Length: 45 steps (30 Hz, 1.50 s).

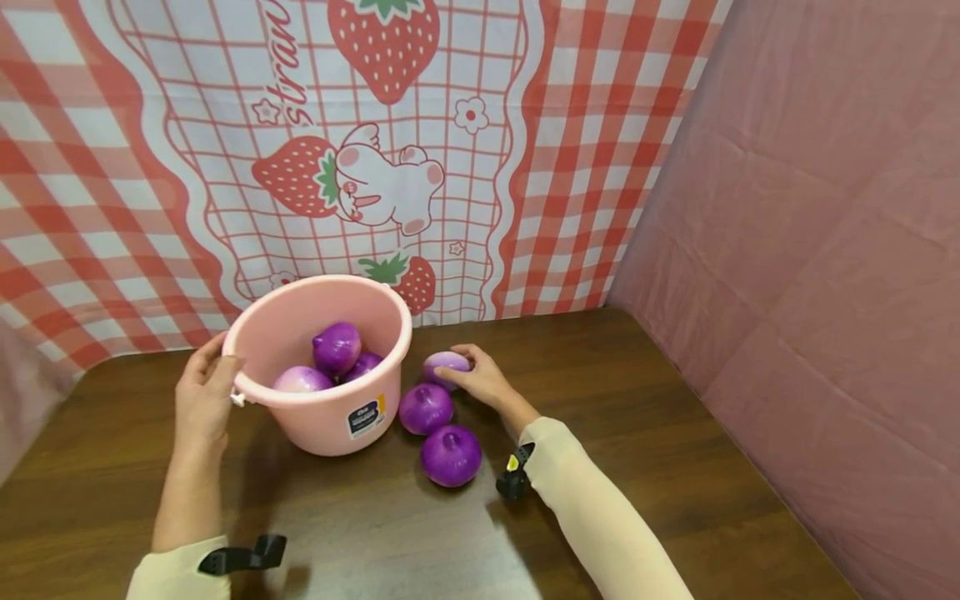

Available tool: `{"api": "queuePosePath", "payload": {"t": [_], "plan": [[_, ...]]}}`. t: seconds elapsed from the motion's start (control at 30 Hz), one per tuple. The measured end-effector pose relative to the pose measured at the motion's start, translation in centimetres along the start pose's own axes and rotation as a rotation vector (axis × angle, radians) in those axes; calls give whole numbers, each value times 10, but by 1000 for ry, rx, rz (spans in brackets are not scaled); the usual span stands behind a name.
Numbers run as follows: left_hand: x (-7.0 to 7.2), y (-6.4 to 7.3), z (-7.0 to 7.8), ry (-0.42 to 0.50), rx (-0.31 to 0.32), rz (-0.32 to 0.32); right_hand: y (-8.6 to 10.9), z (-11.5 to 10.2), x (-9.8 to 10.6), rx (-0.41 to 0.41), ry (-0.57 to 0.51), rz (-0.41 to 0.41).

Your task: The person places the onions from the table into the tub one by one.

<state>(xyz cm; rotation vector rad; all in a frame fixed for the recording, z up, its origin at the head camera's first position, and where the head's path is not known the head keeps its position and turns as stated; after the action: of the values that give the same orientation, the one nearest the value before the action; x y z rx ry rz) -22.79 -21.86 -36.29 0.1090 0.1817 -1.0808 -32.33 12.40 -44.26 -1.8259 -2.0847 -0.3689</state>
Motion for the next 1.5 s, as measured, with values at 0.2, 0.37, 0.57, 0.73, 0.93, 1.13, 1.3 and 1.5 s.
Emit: {"api": "queuePosePath", "payload": {"t": [0.2, 0.37, 0.57, 0.73, 0.93, 1.13, 1.3, 1.5], "plan": [[0, 0, 0, -9, 0, 1, 1, 1, 1, -10, 1, 12], [0, 0, 0, -9, -2, 0, 2, 3, 3, 3, -2, 26], [0, 0, 0, 7, 1, 3, 1, 2, 9, 37, -33, 57], [0, 0, 0, 9, 2, 2, 1, 2, 16, 39, -30, 76], [-1, 0, 0, 7, 1, 3, 2, 2, 24, 36, 8, 77], [0, 0, 0, -5, 3, 7, 3, -2, 32, 32, 4, 93], [0, 0, 0, 2, 5, 7, 5, -8, 38, 36, 19, 95], [0, 0, 1, -6, 4, 2, 6, -14, 44, 53, 16, 91]]}}
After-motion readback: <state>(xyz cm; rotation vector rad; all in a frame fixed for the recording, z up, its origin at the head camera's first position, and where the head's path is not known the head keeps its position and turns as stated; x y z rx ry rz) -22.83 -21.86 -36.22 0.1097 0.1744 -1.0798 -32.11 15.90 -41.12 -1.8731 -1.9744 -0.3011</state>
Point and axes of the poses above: each hand's wrist, its own y-axis away from the middle knuckle, its own x-axis out of the back of the hand, z = x × y, the point moved 4 cm from there along -y, towards the middle knuckle, and after that the axes turned 3 degrees about -y, right-handed, at the moved point
